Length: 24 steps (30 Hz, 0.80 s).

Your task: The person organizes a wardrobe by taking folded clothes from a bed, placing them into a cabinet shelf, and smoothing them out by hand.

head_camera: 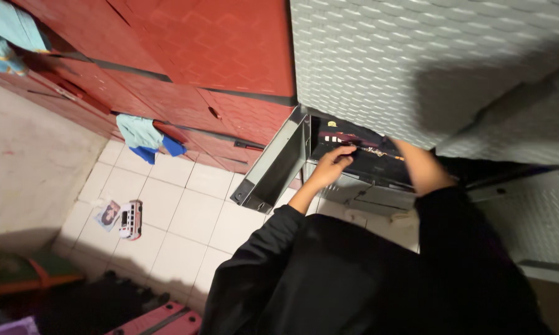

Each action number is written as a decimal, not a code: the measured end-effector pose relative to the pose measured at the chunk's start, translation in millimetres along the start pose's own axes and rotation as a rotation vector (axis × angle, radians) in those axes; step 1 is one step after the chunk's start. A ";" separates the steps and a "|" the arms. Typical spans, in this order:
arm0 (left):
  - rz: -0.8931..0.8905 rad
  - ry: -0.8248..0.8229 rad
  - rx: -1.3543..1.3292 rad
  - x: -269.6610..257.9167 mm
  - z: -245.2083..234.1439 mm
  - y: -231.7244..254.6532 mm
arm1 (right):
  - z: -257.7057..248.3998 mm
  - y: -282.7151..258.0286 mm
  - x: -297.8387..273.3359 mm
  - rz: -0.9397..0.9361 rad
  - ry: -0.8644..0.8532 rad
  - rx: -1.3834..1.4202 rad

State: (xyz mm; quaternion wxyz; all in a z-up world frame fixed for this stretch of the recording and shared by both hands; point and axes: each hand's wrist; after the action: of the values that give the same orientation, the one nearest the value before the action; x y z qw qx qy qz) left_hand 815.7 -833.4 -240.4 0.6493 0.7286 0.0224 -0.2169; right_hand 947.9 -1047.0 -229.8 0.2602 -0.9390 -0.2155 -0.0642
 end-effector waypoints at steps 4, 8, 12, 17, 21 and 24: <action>0.057 -0.077 -0.150 5.6 -17.1 9.8 | -28.0 11.7 -7.1 -0.011 0.211 0.292; -0.240 -0.302 -0.821 11.9 -2.0 18.5 | -58.6 -24.5 -45.2 -0.129 0.320 0.564; -0.117 -0.421 -1.457 5.9 31.5 5.6 | -69.1 -89.1 -119.2 -0.375 0.139 0.552; 0.062 -0.166 -1.489 -19.5 58.5 -3.5 | -99.7 -118.4 -159.1 -0.766 -0.035 0.354; 0.178 0.049 -1.498 -44.9 77.1 -8.6 | -92.1 -69.1 -190.9 -0.786 0.047 0.474; 0.211 0.113 -1.517 -67.5 107.6 -11.7 | -63.0 -18.1 -208.8 -0.294 0.286 0.754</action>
State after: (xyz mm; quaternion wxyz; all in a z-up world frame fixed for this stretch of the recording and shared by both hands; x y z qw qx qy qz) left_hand 720.0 -917.6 -234.9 0.9865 0.0921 0.1285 -0.0416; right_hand 751.8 -1143.1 -216.1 0.6006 -0.7192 -0.3170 -0.1468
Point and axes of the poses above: each hand's wrist, its own x-axis towards the middle knuckle, its own z-axis out of the palm, y = z × x, and after that the axes turned 15 degrees about -z, right-handed
